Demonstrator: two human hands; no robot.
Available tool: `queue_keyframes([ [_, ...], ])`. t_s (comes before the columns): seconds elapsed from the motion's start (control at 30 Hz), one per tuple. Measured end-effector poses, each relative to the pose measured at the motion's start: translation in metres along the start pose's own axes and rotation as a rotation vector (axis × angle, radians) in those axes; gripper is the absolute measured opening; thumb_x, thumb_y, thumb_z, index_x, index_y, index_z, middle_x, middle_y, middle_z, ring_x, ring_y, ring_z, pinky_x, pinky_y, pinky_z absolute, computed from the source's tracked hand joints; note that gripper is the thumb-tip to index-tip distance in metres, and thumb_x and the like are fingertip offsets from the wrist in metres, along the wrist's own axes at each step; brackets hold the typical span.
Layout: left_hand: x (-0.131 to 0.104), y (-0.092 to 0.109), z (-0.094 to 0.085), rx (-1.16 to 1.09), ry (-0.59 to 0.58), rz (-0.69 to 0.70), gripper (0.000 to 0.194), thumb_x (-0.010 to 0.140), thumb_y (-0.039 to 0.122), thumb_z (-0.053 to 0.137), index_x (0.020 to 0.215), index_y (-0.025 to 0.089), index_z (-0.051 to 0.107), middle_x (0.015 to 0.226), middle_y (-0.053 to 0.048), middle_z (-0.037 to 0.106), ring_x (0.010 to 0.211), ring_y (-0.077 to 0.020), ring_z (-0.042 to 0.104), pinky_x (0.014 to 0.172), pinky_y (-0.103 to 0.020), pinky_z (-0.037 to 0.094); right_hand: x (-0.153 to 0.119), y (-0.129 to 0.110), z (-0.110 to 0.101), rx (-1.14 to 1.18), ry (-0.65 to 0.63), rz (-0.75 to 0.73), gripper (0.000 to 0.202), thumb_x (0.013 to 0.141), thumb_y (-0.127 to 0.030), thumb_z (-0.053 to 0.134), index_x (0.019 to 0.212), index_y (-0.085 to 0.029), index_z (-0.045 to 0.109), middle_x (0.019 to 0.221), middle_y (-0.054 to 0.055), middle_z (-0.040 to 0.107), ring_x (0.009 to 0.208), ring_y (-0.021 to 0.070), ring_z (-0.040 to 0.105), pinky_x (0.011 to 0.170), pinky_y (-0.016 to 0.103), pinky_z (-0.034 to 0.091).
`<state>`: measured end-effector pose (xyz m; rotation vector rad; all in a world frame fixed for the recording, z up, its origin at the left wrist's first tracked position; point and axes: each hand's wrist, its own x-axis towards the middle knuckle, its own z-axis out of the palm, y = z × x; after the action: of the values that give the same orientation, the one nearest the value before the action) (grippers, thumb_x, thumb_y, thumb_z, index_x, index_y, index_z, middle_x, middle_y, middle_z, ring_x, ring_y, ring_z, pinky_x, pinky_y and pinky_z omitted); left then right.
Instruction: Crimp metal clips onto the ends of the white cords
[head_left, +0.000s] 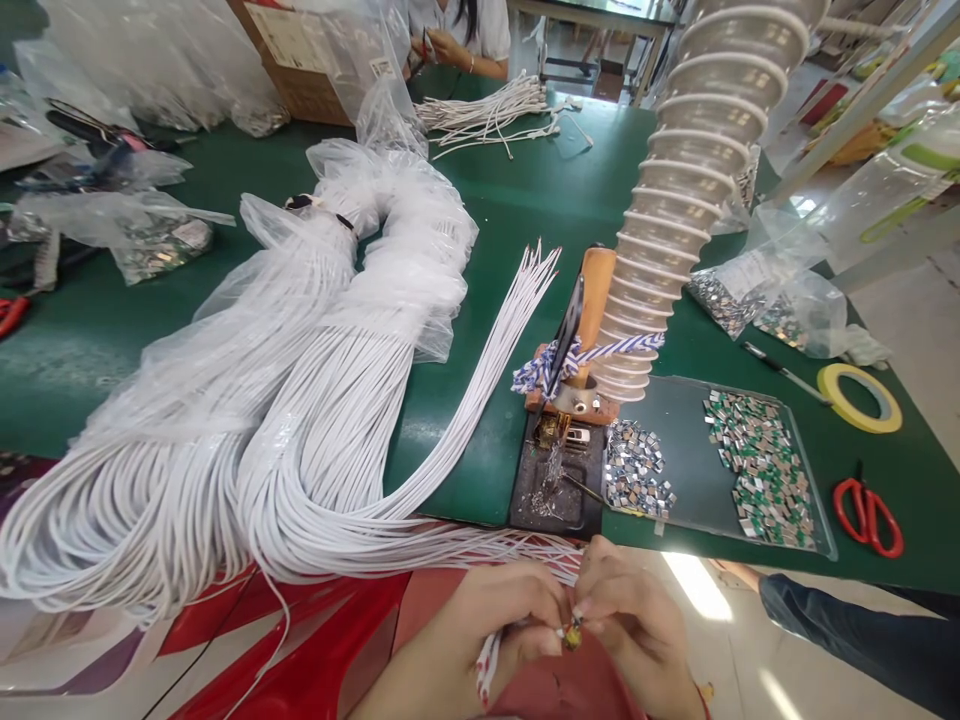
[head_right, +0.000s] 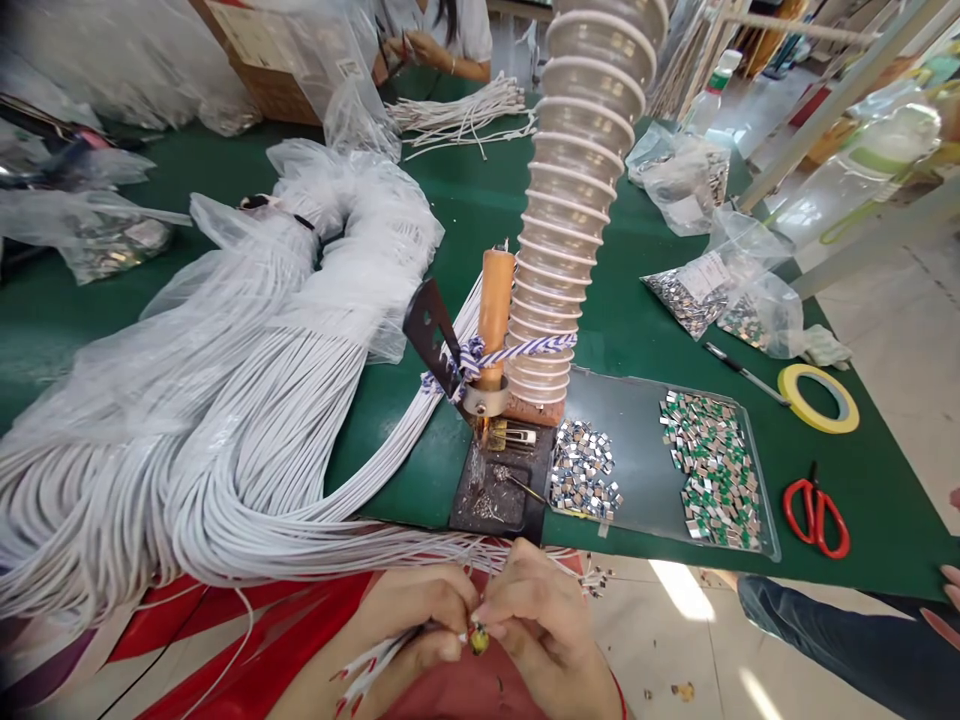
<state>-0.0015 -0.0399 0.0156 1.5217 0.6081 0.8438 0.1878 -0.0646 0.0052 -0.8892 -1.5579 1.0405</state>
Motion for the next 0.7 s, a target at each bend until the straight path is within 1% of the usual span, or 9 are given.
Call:
queue_keyframes([
  [0.07,-0.002,-0.003,0.002,0.027,0.009,0.059,0.027,0.099,0.035,0.054,0.083,0.016,0.065,0.08,-0.008,0.069,0.071,-0.0148,0.066,0.068,-0.02,0.051,0.001,-0.002,-0.002,-0.026,-0.026,-0.023,0.015,0.103,-0.027,0.048,0.107,-0.028,0.063,0.075,0.001,0.068,0.064,0.0172,0.06,0.068,0.035,0.048],
  [0.13,-0.004,-0.006,0.003,0.102,0.047,0.098,0.024,0.099,0.033,0.054,0.084,0.017,0.065,0.082,-0.008,0.069,0.069,-0.0145,0.065,0.066,-0.021,0.05,0.001,-0.005,-0.004,-0.052,-0.038,-0.038,0.017,0.103,-0.025,0.047,0.109,-0.028,0.063,0.078,0.002,0.069,0.065,0.0174,0.059,0.067,0.035,0.048],
  [0.2,-0.007,-0.007,0.005,0.192,0.081,0.105,0.021,0.099,0.03,0.055,0.084,0.018,0.065,0.082,-0.006,0.069,0.066,-0.0132,0.064,0.063,-0.021,0.048,-0.001,-0.006,-0.006,-0.078,-0.039,-0.048,0.02,0.103,-0.022,0.047,0.112,-0.028,0.063,0.082,0.003,0.07,0.068,0.0179,0.059,0.065,0.034,0.047],
  [0.27,-0.009,-0.006,0.006,0.268,0.088,0.097,0.019,0.098,0.027,0.056,0.084,0.019,0.066,0.081,-0.005,0.069,0.063,-0.012,0.063,0.06,-0.02,0.045,-0.002,-0.008,-0.008,-0.093,-0.041,-0.059,0.021,0.103,-0.02,0.047,0.114,-0.028,0.063,0.085,0.003,0.072,0.07,0.0182,0.061,0.066,0.034,0.047],
  [0.4,-0.011,-0.001,0.005,0.345,0.102,0.086,0.017,0.097,0.027,0.057,0.086,0.02,0.067,0.082,-0.003,0.07,0.064,-0.0119,0.065,0.061,-0.021,0.045,-0.002,-0.01,-0.009,-0.102,-0.047,-0.069,0.022,0.103,-0.019,0.046,0.115,-0.028,0.063,0.087,0.003,0.073,0.071,0.0182,0.063,0.069,0.036,0.048],
  [0.5,-0.01,0.002,0.005,0.301,0.129,0.074,0.014,0.096,0.027,0.059,0.087,0.02,0.068,0.085,-0.004,0.072,0.066,-0.0124,0.066,0.064,-0.02,0.048,0.002,-0.011,-0.007,-0.1,-0.04,-0.069,0.02,0.103,-0.02,0.047,0.111,-0.028,0.063,0.086,0.003,0.073,0.071,0.0175,0.064,0.068,0.035,0.049],
  [0.63,-0.008,0.004,0.004,0.15,0.158,0.013,0.016,0.094,0.03,0.063,0.087,0.018,0.069,0.089,-0.007,0.073,0.072,-0.015,0.068,0.069,-0.022,0.053,0.004,-0.009,-0.006,-0.1,-0.021,-0.064,0.018,0.103,-0.022,0.047,0.104,-0.026,0.065,0.082,0.003,0.073,0.068,0.0173,0.065,0.068,0.034,0.05],
  [0.7,-0.006,0.004,0.002,0.115,0.153,-0.015,0.012,0.093,0.027,0.063,0.089,0.018,0.07,0.089,-0.008,0.074,0.075,-0.0163,0.069,0.071,-0.023,0.053,0.002,-0.007,-0.006,-0.111,-0.003,-0.005,0.016,0.101,-0.022,0.05,0.105,-0.027,0.065,0.081,0.003,0.071,0.069,0.0174,0.064,0.068,0.033,0.05],
])
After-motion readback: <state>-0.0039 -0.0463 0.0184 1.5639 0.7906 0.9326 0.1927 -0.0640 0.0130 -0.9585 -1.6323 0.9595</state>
